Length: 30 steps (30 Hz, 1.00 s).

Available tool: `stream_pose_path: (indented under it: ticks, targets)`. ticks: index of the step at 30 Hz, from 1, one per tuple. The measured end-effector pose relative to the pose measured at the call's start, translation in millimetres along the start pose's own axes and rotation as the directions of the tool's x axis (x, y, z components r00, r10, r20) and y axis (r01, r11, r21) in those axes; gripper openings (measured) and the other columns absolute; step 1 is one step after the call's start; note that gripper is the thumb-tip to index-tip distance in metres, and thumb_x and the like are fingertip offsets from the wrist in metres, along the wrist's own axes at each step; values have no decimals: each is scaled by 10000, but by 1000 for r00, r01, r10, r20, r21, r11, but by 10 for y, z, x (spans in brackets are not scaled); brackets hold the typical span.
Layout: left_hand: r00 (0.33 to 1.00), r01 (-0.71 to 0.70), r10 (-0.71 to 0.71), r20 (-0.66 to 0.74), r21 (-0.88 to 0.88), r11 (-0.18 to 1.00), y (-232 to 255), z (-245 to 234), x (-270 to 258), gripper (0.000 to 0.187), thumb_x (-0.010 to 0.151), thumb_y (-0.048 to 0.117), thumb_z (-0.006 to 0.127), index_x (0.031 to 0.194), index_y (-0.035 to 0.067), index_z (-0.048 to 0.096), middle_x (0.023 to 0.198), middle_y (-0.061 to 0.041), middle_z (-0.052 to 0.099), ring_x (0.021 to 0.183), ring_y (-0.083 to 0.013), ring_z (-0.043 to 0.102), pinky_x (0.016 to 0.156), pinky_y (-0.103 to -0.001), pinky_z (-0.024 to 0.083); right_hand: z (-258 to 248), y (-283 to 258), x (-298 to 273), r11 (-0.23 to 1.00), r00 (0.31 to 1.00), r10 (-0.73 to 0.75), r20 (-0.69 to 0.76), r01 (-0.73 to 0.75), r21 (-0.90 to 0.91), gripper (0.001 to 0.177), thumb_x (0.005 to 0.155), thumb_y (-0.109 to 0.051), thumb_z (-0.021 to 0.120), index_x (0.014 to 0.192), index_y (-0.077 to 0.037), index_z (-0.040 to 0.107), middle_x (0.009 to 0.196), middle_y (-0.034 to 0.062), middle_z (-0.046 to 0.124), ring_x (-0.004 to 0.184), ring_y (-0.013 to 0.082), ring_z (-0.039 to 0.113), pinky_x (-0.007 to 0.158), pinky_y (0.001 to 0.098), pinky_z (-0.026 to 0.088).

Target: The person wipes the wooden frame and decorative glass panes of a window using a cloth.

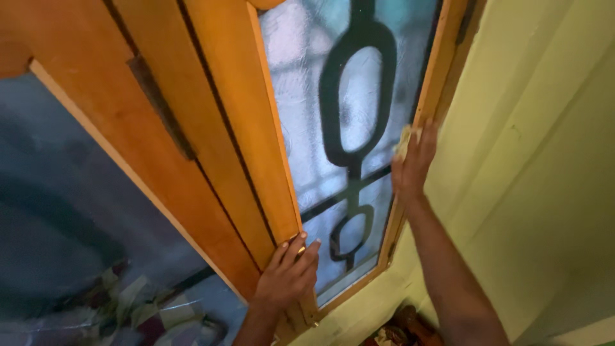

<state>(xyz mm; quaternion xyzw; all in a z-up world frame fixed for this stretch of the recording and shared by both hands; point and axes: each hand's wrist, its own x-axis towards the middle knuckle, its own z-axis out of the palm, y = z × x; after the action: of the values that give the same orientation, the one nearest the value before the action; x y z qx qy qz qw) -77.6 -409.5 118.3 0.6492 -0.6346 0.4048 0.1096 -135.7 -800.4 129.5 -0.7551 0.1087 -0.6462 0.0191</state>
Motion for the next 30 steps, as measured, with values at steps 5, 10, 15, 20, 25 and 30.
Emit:
stream_pose_path:
  ticks: [5, 10, 15, 20, 25, 30]
  targets:
    - [1000, 10, -10, 29, -7, 1000, 12, -43, 32, 160, 894, 226, 656, 1005, 132, 724, 1389, -2, 620, 1362, -265, 530, 1076, -447, 427, 105, -64, -749, 996, 996, 91, -4, -91, 11, 592, 1152, -373, 356, 1617, -14, 277, 1697, 294, 205, 1584, 499, 224, 1299, 595, 190]
    - [999, 22, -21, 32, -38, 999, 25, -90, 47, 192, 879, 226, 657, 1019, 112, 724, 1386, -13, 616, 1352, -281, 533, 1059, -457, 437, 136, -189, -1134, 954, 953, 301, 24, -301, -19, 712, 1128, -393, 321, 1593, 126, 175, 1685, 325, 199, 1578, 499, 186, 1307, 547, 120]
    - [1000, 29, -28, 14, -64, 998, 38, -83, 28, 192, 868, 217, 666, 1013, 102, 716, 1377, -22, 613, 1359, -302, 528, 1073, -463, 440, 75, -541, -1027, 840, 844, 536, -1, -533, 97, 720, 1128, -381, 331, 1602, 133, 159, 1690, 343, 166, 1575, 498, 162, 1290, 527, 121]
    - [998, 58, -60, -19, -101, 993, 61, -63, 42, 180, 834, 196, 692, 992, 111, 707, 1310, -7, 623, 1363, -297, 522, 1089, -468, 425, 186, -697, -307, 915, 880, 404, -250, -387, 115, 616, 1158, -348, 383, 1626, 24, 233, 1705, 278, 189, 1599, 466, 206, 1324, 539, 177]
    - [998, 56, -56, 7, -135, 989, 69, -143, 35, 187, 822, 189, 706, 986, 99, 703, 1308, -28, 617, 1368, -305, 512, 1093, -477, 418, 78, -704, 815, 960, 945, 264, -193, -277, -45, 572, 1160, -405, 356, 1616, -64, 404, 1720, 234, 210, 1617, 462, 170, 1317, 633, 138]
    - [998, 63, -66, -12, -150, 987, 54, -117, 9, 174, 829, 177, 702, 990, 111, 706, 1309, -14, 619, 1375, -294, 510, 1099, -471, 420, -222, -555, 1733, 973, 986, 106, -126, -129, -193, 535, 1194, -369, 333, 1682, -152, 372, 1746, 197, 158, 1638, 434, 124, 1358, 613, 130]
